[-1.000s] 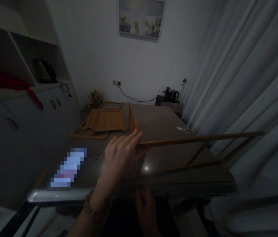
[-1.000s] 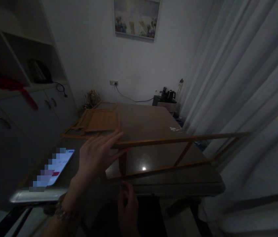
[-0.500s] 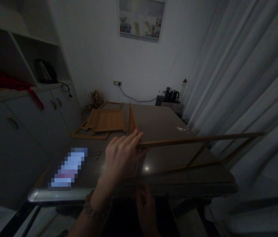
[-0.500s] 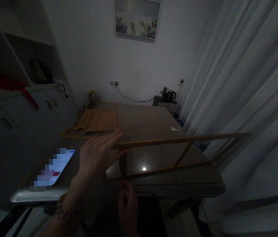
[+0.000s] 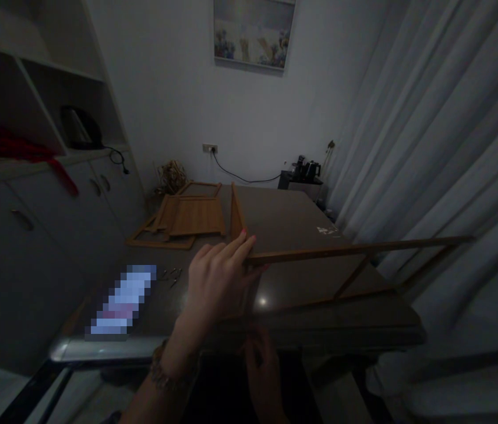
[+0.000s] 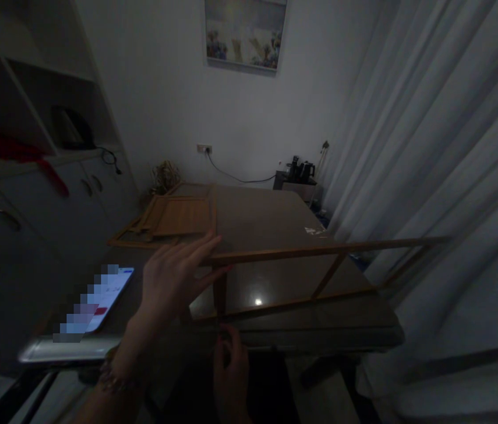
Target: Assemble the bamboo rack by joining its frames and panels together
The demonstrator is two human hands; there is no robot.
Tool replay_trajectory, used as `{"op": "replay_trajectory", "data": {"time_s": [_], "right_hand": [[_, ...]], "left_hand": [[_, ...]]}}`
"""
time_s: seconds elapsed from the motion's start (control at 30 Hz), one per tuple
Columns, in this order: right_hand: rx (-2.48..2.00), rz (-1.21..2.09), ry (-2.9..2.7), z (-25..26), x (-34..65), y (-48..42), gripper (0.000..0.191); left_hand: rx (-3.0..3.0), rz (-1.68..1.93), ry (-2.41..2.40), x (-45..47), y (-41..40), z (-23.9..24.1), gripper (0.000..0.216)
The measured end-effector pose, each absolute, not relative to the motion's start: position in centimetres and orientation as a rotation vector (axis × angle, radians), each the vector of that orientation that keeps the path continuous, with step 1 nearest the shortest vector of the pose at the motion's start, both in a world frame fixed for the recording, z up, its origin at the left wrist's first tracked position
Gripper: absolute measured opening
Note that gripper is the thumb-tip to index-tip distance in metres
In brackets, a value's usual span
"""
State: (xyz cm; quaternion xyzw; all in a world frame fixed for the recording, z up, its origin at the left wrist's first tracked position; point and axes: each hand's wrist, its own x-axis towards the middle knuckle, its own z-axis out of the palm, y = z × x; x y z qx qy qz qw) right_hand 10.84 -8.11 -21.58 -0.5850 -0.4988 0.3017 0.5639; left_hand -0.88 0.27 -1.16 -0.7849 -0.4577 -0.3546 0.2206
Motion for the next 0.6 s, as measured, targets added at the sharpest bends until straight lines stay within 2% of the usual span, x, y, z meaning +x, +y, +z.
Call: {"op": "replay_trajectory", "data": {"time_s": [0.37, 0.6], "right_hand": [[-1.417, 0.618, -1.225, -22.15, 10.85, -7.99, 0.036], [-1.455, 0.270, -1.582, -21.62, 10.46, -7.87, 0.026]], "left_hand": [[-2.195, -0.957, -1.288, -0.93, 0.31, -1.09, 0.047], [-2.186, -0.963, -1.282, -0.92, 0.25, -1.08, 0.048]]}}
